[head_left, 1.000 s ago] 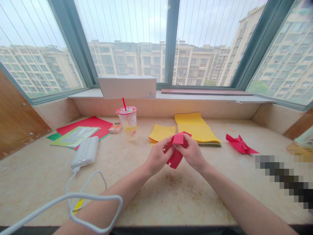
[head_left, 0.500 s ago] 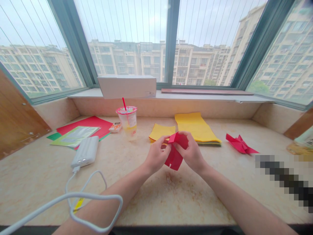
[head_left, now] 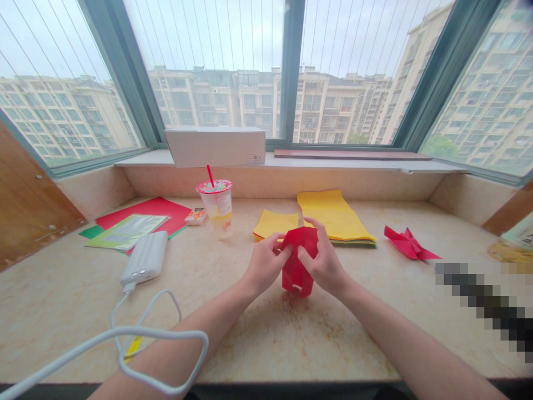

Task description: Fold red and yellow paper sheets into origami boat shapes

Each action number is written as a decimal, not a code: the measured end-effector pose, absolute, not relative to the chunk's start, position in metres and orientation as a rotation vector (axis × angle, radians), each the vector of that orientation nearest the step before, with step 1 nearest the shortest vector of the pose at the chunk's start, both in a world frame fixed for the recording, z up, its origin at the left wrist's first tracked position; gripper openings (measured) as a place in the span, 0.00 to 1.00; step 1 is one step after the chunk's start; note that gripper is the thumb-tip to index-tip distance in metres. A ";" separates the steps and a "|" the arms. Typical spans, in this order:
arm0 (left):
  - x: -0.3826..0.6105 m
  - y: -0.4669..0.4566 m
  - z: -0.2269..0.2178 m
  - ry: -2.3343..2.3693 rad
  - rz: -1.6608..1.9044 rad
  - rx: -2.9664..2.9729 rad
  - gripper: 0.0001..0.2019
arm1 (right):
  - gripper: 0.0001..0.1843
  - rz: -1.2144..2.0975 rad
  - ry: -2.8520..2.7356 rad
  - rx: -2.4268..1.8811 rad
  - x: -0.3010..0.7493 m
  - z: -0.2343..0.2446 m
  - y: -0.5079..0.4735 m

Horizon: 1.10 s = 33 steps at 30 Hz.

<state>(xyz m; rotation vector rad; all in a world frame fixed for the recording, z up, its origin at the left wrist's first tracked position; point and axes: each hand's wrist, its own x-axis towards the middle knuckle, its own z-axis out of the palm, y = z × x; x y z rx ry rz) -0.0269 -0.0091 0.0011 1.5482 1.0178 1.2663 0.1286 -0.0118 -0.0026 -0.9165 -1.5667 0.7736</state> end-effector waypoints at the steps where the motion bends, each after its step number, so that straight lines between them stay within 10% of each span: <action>1: -0.027 -0.009 0.001 1.006 1.261 1.543 0.15 | 0.36 0.771 -1.558 -0.921 0.129 -0.002 -0.012; 21: -0.026 -0.005 -0.001 0.924 1.264 1.332 0.27 | 0.40 0.711 -1.560 -0.963 0.132 -0.004 -0.005; 33: -0.023 -0.010 0.004 0.811 1.179 1.266 0.34 | 0.22 0.872 -1.422 -0.897 0.133 -0.002 -0.004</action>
